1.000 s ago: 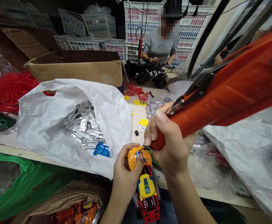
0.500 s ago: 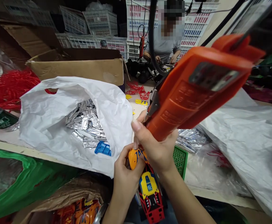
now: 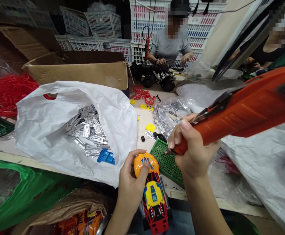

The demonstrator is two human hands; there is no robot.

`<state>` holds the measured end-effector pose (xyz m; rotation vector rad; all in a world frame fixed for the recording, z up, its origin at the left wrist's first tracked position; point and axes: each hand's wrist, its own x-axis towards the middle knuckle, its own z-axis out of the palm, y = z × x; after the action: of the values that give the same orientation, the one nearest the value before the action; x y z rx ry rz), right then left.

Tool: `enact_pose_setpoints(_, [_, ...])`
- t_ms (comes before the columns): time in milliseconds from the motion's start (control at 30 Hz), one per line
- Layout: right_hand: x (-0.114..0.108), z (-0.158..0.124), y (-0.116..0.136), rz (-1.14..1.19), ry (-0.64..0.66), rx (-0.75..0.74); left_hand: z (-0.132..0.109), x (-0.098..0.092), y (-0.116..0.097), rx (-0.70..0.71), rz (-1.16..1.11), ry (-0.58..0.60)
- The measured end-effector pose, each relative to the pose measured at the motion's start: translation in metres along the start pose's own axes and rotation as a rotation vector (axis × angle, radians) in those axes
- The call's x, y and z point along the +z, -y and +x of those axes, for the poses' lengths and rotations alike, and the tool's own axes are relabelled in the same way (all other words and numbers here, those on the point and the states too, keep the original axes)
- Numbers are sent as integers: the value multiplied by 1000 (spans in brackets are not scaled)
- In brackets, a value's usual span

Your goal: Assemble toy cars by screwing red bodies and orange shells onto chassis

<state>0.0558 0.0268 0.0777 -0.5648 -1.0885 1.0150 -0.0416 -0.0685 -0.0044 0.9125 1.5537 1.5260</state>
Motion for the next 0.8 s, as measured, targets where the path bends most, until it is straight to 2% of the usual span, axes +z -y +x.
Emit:
enact_pose_setpoints(100, [-16, -2, -12, -63, -17, 18, -1, 0, -1, 7, 8, -9])
enact_pose_setpoints(233, [-24, -5, -26, -42, -14, 47, -2, -1, -1, 1, 0, 44])
enact_pose_setpoints(667, [-26, -6, -31, -61, -1, 63, -7, -9, 0, 79, 7, 245])
enact_pose_setpoints(800, [-21, -5, -23, -61, -23, 44, -5, -9, -4, 25, 12, 359])
